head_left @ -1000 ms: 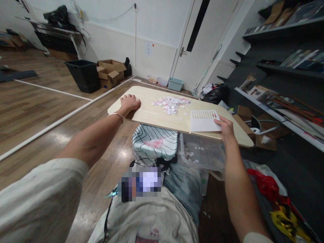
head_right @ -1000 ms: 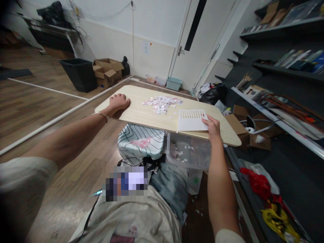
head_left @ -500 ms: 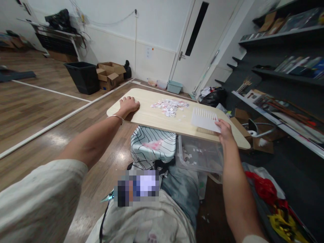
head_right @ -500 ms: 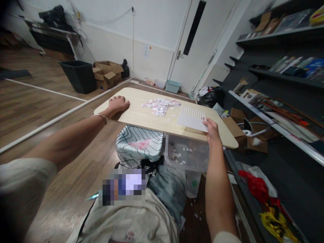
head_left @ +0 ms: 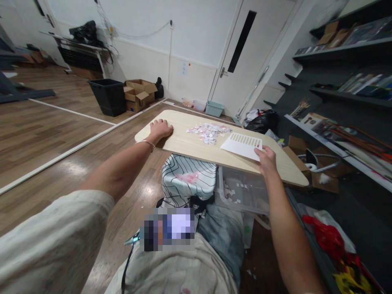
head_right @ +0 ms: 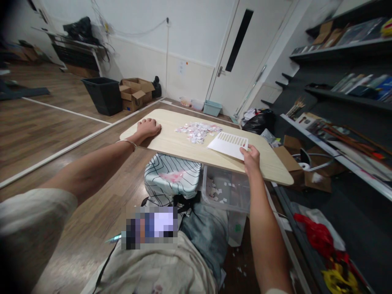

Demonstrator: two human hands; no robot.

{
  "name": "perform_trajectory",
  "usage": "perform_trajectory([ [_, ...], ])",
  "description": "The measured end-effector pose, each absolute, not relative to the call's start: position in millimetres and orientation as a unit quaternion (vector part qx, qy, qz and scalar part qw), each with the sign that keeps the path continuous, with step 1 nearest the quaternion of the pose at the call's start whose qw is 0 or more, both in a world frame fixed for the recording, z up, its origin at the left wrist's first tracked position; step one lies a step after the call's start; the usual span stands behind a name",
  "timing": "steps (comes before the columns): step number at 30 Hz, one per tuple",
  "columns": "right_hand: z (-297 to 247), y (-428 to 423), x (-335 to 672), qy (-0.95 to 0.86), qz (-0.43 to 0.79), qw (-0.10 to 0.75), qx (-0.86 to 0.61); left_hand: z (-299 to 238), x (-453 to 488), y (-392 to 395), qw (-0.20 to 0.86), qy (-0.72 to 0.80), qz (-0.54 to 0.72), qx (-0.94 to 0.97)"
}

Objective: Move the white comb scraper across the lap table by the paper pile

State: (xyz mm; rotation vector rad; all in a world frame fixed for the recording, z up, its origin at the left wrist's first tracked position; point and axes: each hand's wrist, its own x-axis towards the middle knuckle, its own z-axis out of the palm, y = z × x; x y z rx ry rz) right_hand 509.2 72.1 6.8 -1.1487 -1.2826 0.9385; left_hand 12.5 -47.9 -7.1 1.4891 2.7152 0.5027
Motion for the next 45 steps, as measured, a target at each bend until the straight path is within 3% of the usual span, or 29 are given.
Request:
perform_trajectory([
  [5,13.2,60.7,513.9,-0.605,0.314,0.532,-0.502,-6.5,14.0,-49.2,0.005,0.866,0.170,0.471],
  [11,20.4,58.5,542.0,-0.577,0.267,0.565,-0.526,-6.9,13.2,-49.3,0.001,0.864,0.169,0.474],
  [20,14.5,61.4,540.3,-0.543,0.277,0.589,-0.530,-5.8,13.0,-50.1,-0.001,0.868,0.150,0.474],
  [27,13.5,56.5,555.0,-0.620,0.376,0.462,-0.511,-5.7,12.3,-50.1,0.002,0.864,0.157,0.478],
  [37,3.7,72.6,548.6,-0.547,0.384,0.562,-0.489,-5.3,14.2,-50.7,0.001,0.865,0.160,0.476],
  [45,4.1,68.2,547.8,-0.617,0.361,0.463,-0.524,-6.2,14.7,-50.0,0.000,0.866,0.163,0.473],
])
